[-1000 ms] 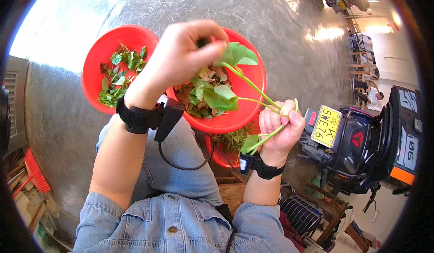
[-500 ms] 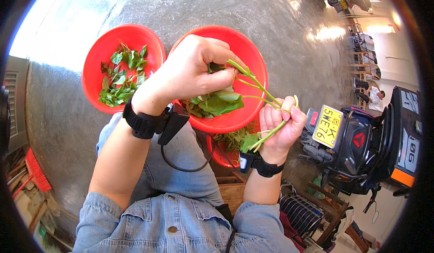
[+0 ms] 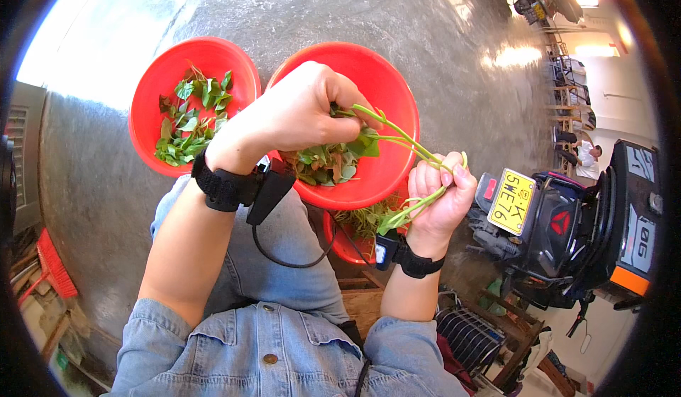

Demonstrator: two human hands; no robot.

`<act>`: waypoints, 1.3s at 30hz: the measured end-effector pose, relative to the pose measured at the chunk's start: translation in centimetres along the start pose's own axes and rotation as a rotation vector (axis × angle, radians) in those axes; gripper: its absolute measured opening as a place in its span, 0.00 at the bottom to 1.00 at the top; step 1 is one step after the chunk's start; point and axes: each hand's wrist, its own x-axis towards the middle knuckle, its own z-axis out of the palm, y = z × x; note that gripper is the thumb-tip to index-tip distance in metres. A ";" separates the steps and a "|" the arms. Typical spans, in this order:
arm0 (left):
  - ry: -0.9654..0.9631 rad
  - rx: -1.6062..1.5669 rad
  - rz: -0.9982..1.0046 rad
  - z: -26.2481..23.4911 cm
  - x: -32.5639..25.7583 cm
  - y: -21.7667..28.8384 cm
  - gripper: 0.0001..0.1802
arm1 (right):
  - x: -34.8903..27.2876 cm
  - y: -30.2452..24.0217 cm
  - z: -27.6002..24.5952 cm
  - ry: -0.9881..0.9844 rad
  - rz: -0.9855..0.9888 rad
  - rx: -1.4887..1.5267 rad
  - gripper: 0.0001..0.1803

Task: The person picks up stems of leafy greens, plucks individual leaves by hand, and sorts them into one red bowl while placing the bare stems into a second red bowl.

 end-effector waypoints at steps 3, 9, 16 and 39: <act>-0.010 0.049 -0.026 0.1 0.0 -0.1 0.10 | -0.1 0.1 0.2 0.033 -0.014 -0.011 0.15; 0.006 -0.005 0.006 0.0 0.1 -0.2 0.10 | 0.2 0.1 0.8 -0.008 -0.018 -0.056 0.15; 0.221 0.105 -0.014 0.6 0.1 0.2 0.09 | 0.0 0.7 1.5 -0.092 0.006 -0.016 0.15; 0.216 0.570 0.356 1.8 0.1 -0.8 0.06 | -0.5 0.4 2.2 -0.012 -0.045 -0.091 0.14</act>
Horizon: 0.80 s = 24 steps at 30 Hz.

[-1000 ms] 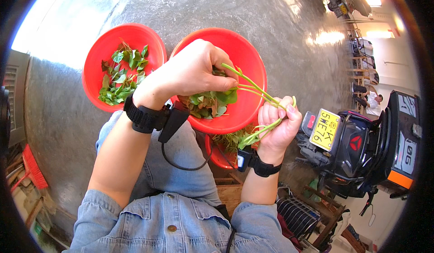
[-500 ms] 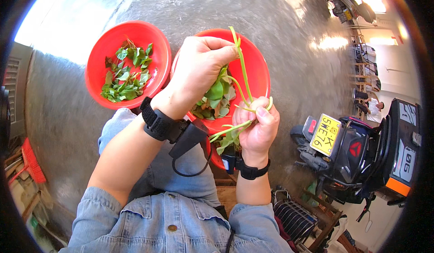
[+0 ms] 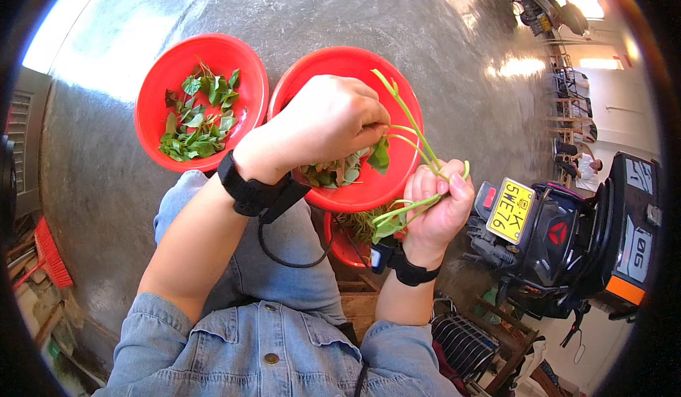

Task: The person picks up stems of leafy greens, plucks individual leaves by hand, and sorts them into one red bowl while placing the bare stems into a second red bowl.

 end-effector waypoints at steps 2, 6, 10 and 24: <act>-0.026 0.075 -0.040 0.3 -0.2 0.0 0.05 | -0.3 0.2 0.3 0.003 0.011 0.023 0.14; 0.159 0.012 -0.064 -0.1 0.3 0.1 0.06 | -0.9 1.0 0.4 -0.027 0.028 -0.084 0.13; 0.360 -0.591 -0.380 0.0 0.5 1.0 0.10 | -1.0 1.7 0.8 0.008 0.027 -0.064 0.13; 0.318 -0.041 0.114 -1.2 0.3 1.1 0.05 | -0.5 1.1 1.0 0.075 0.015 0.035 0.14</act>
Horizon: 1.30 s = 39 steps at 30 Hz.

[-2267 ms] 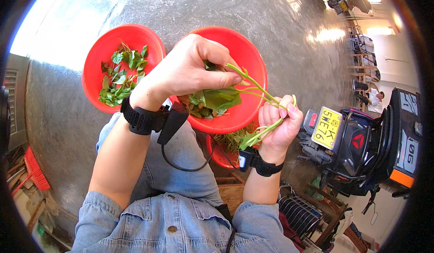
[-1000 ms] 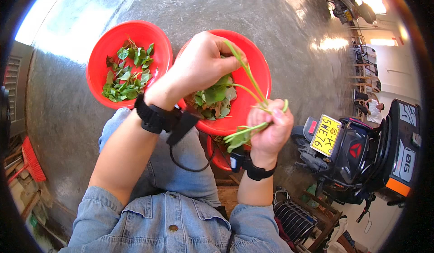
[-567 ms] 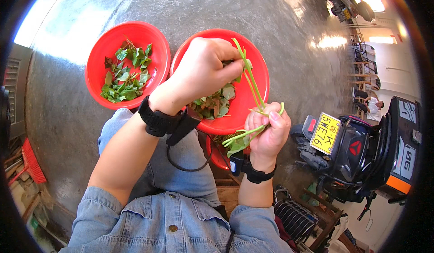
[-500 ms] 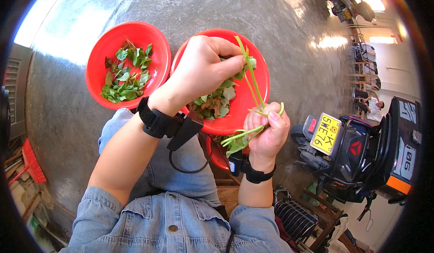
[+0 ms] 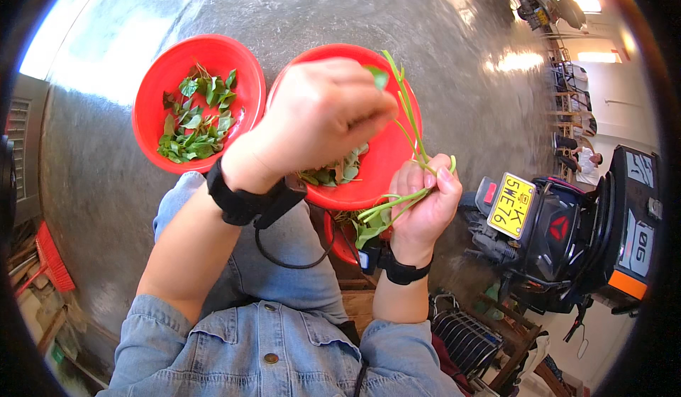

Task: The person picks up stems of leafy greens, plucks individual leaves by hand, and sorts them into one red bowl while placing the bare stems into a second red bowl.

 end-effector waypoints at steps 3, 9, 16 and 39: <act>-0.141 0.008 0.055 0.5 -0.4 0.5 0.06 | 0.0 0.0 0.3 0.019 0.027 -0.004 0.14; -0.254 0.103 0.086 0.9 -0.6 0.0 0.06 | 0.0 0.2 0.4 -0.037 0.097 0.008 0.14; -0.328 0.094 -0.011 0.9 -1.0 0.0 0.06 | 0.2 0.1 0.3 -0.017 0.102 0.064 0.14; -0.363 -0.355 -0.866 0.1 -1.5 -0.9 0.15 | -5.9 -1.9 -7.9 0.359 -0.212 -0.525 0.08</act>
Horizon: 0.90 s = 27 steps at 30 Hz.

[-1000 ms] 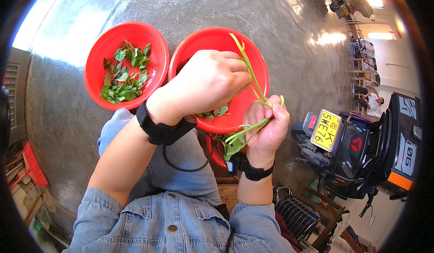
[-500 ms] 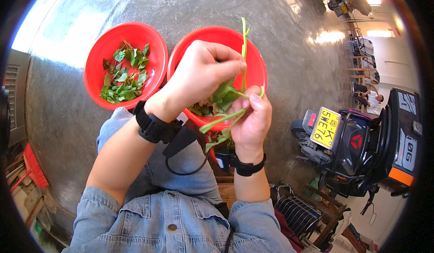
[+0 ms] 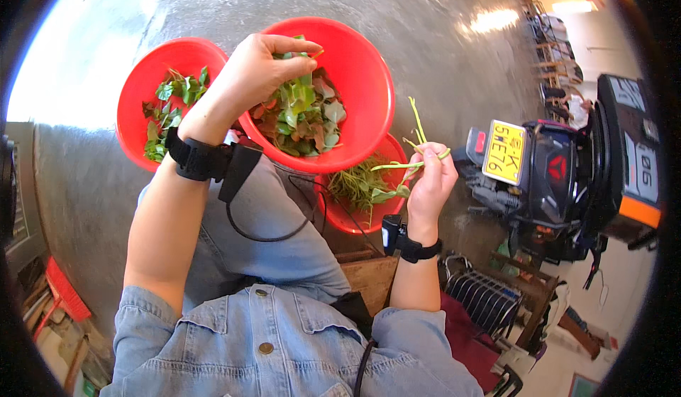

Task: The person picks up stems of leafy greens, plucks individual leaves by hand, and sorts them into one red bowl while placing the bare stems into a second red bowl.

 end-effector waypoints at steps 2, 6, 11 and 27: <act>0.030 0.099 0.125 1.0 0.2 -1.5 0.23 | -0.6 0.7 -2.3 0.005 0.108 -0.279 0.08; 0.061 0.073 0.184 1.7 0.0 -0.7 0.25 | -1.5 3.7 -6.1 0.057 0.199 -0.420 0.09; 0.194 -0.162 0.195 -2.2 -1.1 0.0 0.20 | -1.3 10.9 -8.8 0.017 0.599 -0.457 0.21; 1.046 -0.719 0.208 -20.1 -12.0 -0.5 0.11 | 3.5 2.0 3.6 -0.137 0.174 -1.554 0.19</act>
